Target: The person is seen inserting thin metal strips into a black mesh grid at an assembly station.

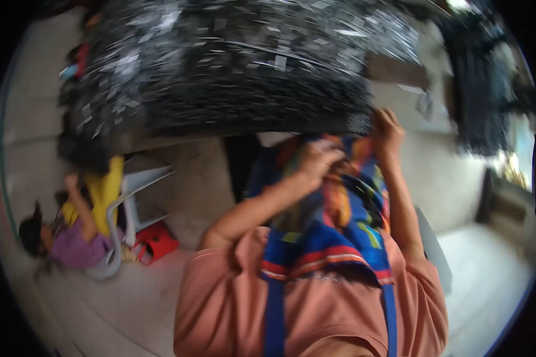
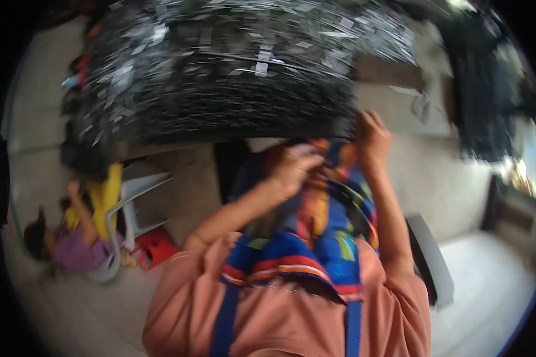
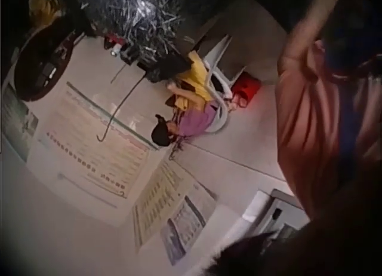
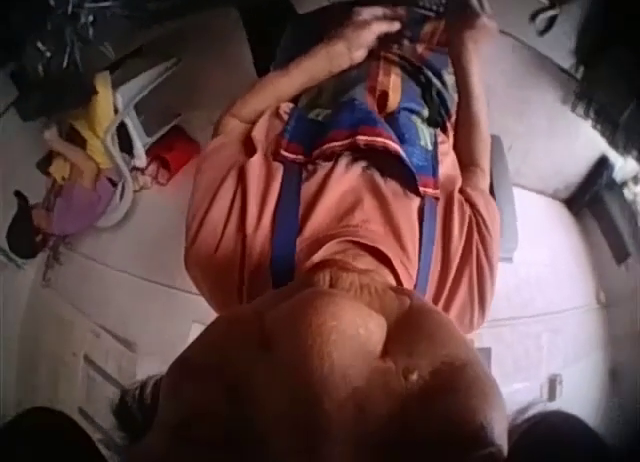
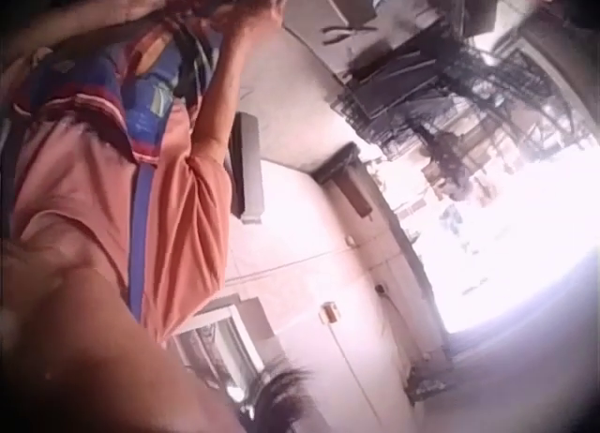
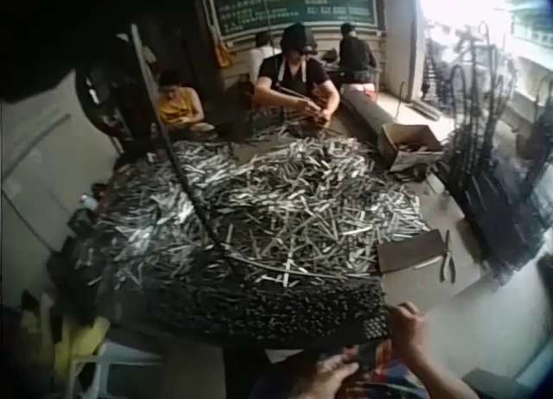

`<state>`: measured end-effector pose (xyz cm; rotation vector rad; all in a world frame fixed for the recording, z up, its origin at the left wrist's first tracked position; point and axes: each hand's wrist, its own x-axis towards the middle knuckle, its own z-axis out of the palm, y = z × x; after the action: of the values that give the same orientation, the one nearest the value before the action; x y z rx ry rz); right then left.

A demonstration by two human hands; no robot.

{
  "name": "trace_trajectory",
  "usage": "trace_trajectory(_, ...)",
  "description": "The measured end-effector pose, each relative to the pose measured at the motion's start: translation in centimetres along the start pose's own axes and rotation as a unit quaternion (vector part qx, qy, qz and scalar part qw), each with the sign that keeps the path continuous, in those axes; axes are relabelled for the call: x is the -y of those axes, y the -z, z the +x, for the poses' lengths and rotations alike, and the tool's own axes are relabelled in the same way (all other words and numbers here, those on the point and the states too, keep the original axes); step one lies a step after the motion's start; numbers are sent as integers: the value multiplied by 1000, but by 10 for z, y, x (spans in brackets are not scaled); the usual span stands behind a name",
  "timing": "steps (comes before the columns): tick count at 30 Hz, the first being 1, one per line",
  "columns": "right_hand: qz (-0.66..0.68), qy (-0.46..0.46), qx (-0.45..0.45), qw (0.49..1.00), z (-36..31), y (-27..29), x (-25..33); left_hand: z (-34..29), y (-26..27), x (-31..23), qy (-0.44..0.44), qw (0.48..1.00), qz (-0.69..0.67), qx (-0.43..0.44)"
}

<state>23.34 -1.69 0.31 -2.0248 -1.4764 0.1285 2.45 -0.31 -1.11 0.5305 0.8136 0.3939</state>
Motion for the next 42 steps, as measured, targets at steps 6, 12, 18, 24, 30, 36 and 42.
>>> trace_trajectory(6, 158, -104, -9, 982, -35, -23, -36, -60, 20, -49, -109, 992, -56, 19)
trace_trajectory(12, 233, -216, 43, 947, -87, -33, -39, -137, 105, -187, -385, 873, 101, -283)
trace_trajectory(18, 79, -157, 212, 961, -83, -41, -7, -112, 295, -330, -412, 471, 560, -542)
trace_trajectory(24, -89, -115, 253, 956, -91, -59, -15, -58, 402, -400, -288, 398, 655, -575)
trace_trajectory(30, -118, -149, 275, 942, -90, -62, -4, -25, 432, -452, -8, 467, 657, -592)
trace_trajectory(36, -133, -143, 323, 926, -81, -75, 4, -33, 423, -484, 110, 466, 734, -482)
trace_trajectory(42, -115, -92, 254, 956, -90, -81, -1, -26, 446, -463, 59, 388, 792, -468)
